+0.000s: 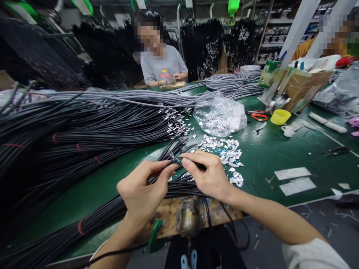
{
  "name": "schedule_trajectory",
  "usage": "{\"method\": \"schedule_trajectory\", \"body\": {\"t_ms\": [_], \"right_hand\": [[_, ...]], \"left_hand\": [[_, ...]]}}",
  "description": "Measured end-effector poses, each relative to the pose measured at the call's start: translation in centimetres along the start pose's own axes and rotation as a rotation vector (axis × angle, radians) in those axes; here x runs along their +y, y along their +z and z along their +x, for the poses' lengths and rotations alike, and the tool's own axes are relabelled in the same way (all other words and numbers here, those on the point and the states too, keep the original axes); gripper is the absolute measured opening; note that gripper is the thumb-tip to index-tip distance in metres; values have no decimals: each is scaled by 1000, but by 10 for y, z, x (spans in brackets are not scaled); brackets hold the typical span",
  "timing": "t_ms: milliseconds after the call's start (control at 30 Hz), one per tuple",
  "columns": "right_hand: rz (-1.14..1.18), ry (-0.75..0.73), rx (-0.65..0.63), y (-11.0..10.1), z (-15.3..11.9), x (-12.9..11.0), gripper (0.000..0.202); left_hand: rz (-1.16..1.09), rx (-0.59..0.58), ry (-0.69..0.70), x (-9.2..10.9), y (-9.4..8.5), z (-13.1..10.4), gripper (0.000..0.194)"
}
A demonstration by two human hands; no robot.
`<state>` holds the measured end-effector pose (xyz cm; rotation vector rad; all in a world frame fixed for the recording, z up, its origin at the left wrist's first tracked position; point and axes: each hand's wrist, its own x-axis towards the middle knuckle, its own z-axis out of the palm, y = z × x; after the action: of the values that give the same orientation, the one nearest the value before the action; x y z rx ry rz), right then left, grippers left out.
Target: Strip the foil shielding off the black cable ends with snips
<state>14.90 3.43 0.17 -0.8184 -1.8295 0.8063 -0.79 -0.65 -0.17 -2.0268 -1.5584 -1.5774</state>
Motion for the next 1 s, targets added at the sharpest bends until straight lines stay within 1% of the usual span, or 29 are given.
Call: {"method": "schedule_trajectory", "body": {"t_ms": [67, 133, 200, 333, 367, 400, 433, 467, 567, 600, 767, 867, 933, 1000], "right_hand": [[-29, -11, 9, 0, -1, 1, 21], [-54, -28, 13, 0, -1, 2, 21], [-63, -50, 12, -1, -1, 2, 21], [-42, -91, -36, -4, 1, 1, 20], [-37, -95, -51, -4, 1, 0, 20], [-37, -90, -57, -5, 2, 0, 20], [-40, -79, -49, -6, 2, 0, 20], [-42, -65, -28, -7, 3, 0, 19], [-5, -6, 54, -8, 4, 1, 17], [14, 10, 62, -8, 4, 1, 18], [25, 23, 42, -8, 5, 1, 17], [-23, -3, 93, -9, 6, 1, 17], [-52, -29, 111, -11, 6, 1, 16], [-48, -55, 77, -12, 7, 0, 13]], "left_hand": [[-15, -52, -18, -1, -1, 0, 3], [-69, -123, -88, -1, -2, 1, 7], [-208, -232, -224, -2, -5, 5, 17], [-681, -559, -587, -5, -11, 14, 39], [-770, -618, -644, -6, -12, 17, 42], [-824, -644, -674, -6, -12, 18, 43], [-840, -637, -684, -6, -12, 19, 43], [-826, -604, -678, -5, -12, 20, 42], [-694, -459, -614, -1, -9, 18, 33], [-649, -433, -588, 0, -8, 16, 31], [-439, -423, -408, 1, -5, 9, 24], [-305, -391, -302, 0, -4, 9, 21], [-254, -354, -253, 1, -4, 9, 19], [-233, -339, -217, 2, -3, 9, 18]]}}
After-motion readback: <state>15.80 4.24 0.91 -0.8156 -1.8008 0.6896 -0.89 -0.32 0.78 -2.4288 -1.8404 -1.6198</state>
